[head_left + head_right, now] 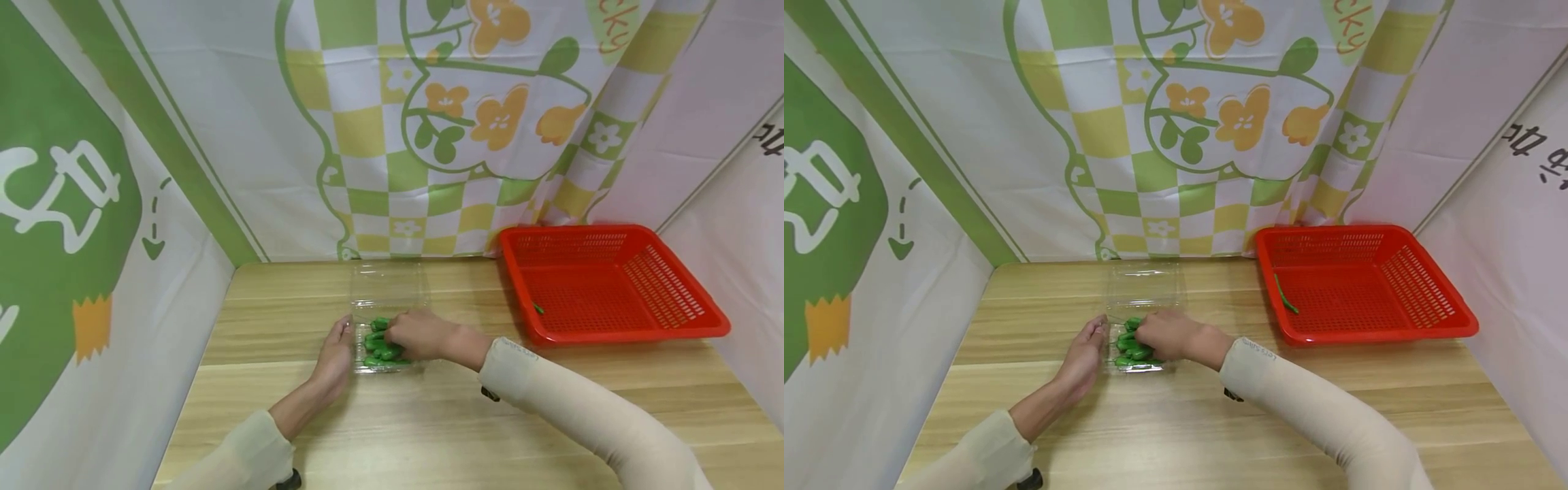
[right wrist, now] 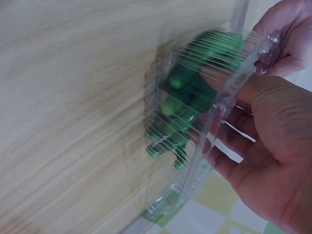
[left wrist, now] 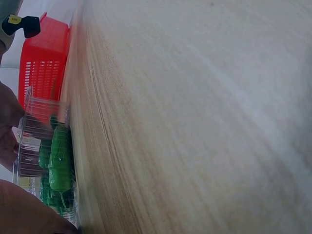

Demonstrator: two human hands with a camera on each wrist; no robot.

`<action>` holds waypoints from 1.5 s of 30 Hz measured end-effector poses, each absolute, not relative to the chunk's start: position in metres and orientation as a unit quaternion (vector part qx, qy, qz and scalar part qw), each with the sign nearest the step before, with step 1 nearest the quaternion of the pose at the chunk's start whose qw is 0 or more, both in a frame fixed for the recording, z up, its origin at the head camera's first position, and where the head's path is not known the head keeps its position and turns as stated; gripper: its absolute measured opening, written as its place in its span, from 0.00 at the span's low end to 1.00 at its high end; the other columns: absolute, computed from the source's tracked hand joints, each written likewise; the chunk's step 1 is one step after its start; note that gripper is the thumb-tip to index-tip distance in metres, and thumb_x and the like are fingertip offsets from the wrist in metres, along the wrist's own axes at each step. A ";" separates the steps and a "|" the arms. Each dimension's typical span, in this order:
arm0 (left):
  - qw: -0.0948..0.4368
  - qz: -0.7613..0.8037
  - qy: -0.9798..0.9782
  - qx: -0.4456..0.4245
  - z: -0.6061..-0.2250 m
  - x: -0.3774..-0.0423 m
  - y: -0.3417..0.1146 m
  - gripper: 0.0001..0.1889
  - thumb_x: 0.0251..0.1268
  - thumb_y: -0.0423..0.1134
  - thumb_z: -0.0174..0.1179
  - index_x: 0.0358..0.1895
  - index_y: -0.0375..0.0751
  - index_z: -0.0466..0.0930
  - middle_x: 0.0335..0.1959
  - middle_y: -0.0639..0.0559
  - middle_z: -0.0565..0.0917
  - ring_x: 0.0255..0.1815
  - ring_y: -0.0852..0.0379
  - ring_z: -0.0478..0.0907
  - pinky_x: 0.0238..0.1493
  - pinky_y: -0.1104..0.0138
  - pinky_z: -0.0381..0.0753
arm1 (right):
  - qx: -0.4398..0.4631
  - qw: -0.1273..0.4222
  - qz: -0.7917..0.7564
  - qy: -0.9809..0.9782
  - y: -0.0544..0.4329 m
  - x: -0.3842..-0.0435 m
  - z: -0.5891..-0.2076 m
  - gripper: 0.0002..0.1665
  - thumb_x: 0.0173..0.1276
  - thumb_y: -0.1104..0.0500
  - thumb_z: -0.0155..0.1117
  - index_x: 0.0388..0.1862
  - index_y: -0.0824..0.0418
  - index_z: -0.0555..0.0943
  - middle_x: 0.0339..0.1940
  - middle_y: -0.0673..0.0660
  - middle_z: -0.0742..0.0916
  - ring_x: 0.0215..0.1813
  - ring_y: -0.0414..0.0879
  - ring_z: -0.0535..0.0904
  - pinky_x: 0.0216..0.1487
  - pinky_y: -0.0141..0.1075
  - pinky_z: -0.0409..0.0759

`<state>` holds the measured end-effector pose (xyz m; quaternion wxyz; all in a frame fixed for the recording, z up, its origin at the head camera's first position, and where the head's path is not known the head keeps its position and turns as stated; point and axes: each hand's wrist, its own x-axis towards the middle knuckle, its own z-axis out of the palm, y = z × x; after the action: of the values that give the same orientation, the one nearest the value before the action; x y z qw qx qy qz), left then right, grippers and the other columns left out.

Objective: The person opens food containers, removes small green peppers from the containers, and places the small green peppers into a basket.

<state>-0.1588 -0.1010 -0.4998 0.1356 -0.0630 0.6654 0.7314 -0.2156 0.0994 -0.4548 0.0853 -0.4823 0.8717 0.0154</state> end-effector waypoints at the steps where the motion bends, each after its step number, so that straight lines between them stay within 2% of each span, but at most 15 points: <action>1: 0.135 0.731 0.665 -0.062 -0.500 -0.159 -0.101 0.30 0.90 0.38 0.30 0.86 0.31 0.39 0.87 0.32 0.38 0.87 0.33 0.31 0.86 0.41 0.33 | -0.484 0.079 0.021 0.871 0.099 -0.215 -0.456 0.04 0.67 0.60 0.76 0.34 0.54 0.86 0.37 0.49 0.89 0.37 0.43 0.84 0.36 0.38 0.87; 4: 0.135 0.731 0.666 -0.061 -0.500 -0.159 -0.101 0.30 0.90 0.38 0.30 0.85 0.31 0.39 0.87 0.32 0.38 0.87 0.33 0.31 0.86 0.41 0.33 | -0.492 0.046 0.041 0.868 0.099 -0.212 -0.458 0.01 0.69 0.61 0.72 0.36 0.55 0.88 0.37 0.50 0.89 0.38 0.45 0.86 0.35 0.38 0.89; 7: 0.138 0.729 0.668 -0.061 -0.499 -0.159 -0.101 0.30 0.90 0.39 0.29 0.85 0.31 0.38 0.88 0.33 0.38 0.87 0.33 0.30 0.86 0.41 0.33 | -0.498 0.014 0.059 0.865 0.098 -0.209 -0.461 0.02 0.71 0.61 0.70 0.39 0.56 0.89 0.38 0.51 0.90 0.39 0.46 0.87 0.35 0.38 0.89; 10: 0.140 0.728 0.668 -0.059 -0.498 -0.159 -0.101 0.30 0.90 0.39 0.29 0.86 0.31 0.38 0.88 0.33 0.37 0.87 0.34 0.30 0.86 0.41 0.33 | -0.494 0.004 0.067 0.867 0.098 -0.208 -0.464 0.03 0.72 0.60 0.70 0.41 0.57 0.89 0.40 0.52 0.90 0.41 0.47 0.87 0.36 0.38 0.90; 13: 0.141 0.729 0.667 -0.058 -0.498 -0.158 -0.101 0.30 0.90 0.39 0.29 0.85 0.31 0.37 0.88 0.33 0.37 0.87 0.34 0.29 0.86 0.42 0.32 | -0.486 0.013 0.060 0.872 0.098 -0.208 -0.467 0.05 0.73 0.59 0.71 0.44 0.59 0.88 0.41 0.53 0.90 0.42 0.47 0.87 0.37 0.38 0.90; 17: 0.140 0.730 0.667 -0.057 -0.499 -0.159 -0.101 0.30 0.90 0.39 0.28 0.85 0.31 0.37 0.88 0.33 0.36 0.87 0.33 0.29 0.86 0.41 0.32 | -0.476 0.031 0.038 0.878 0.098 -0.209 -0.468 0.06 0.72 0.63 0.69 0.46 0.62 0.87 0.40 0.55 0.90 0.40 0.48 0.88 0.38 0.39 0.91; 24: 0.141 0.730 0.666 -0.054 -0.498 -0.159 -0.101 0.30 0.90 0.38 0.28 0.85 0.31 0.37 0.88 0.33 0.35 0.87 0.33 0.29 0.86 0.41 0.31 | -0.476 0.046 -0.004 0.878 0.100 -0.209 -0.462 0.05 0.71 0.70 0.66 0.43 0.63 0.86 0.35 0.57 0.89 0.35 0.49 0.88 0.37 0.41 0.91; 35: 0.138 0.729 0.668 -0.056 -0.499 -0.158 -0.100 0.30 0.90 0.39 0.28 0.86 0.32 0.37 0.88 0.33 0.36 0.87 0.32 0.30 0.86 0.41 0.33 | -0.457 0.078 -0.064 0.884 0.103 -0.211 -0.463 0.08 0.70 0.74 0.66 0.42 0.63 0.85 0.37 0.57 0.91 0.38 0.48 0.88 0.39 0.40 0.91; 39: 0.137 0.730 0.667 -0.054 -0.499 -0.158 -0.100 0.30 0.90 0.39 0.28 0.85 0.31 0.37 0.88 0.33 0.36 0.87 0.33 0.30 0.86 0.41 0.33 | -0.449 0.081 -0.089 0.886 0.104 -0.213 -0.463 0.08 0.73 0.73 0.63 0.41 0.63 0.85 0.38 0.57 0.91 0.38 0.47 0.88 0.36 0.37 0.90; 45: 0.136 0.732 0.665 -0.054 -0.500 -0.159 -0.100 0.30 0.90 0.39 0.29 0.86 0.31 0.37 0.88 0.33 0.36 0.87 0.33 0.29 0.86 0.41 0.32 | -0.436 0.089 -0.105 0.889 0.105 -0.216 -0.458 0.05 0.79 0.67 0.62 0.42 0.62 0.84 0.37 0.55 0.90 0.35 0.42 0.84 0.33 0.34 0.85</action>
<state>-0.1588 -0.1005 -0.5003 0.1360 -0.0541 0.6655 0.7319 -0.2155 0.1050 -0.4577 0.0887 -0.4364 0.8892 -0.1050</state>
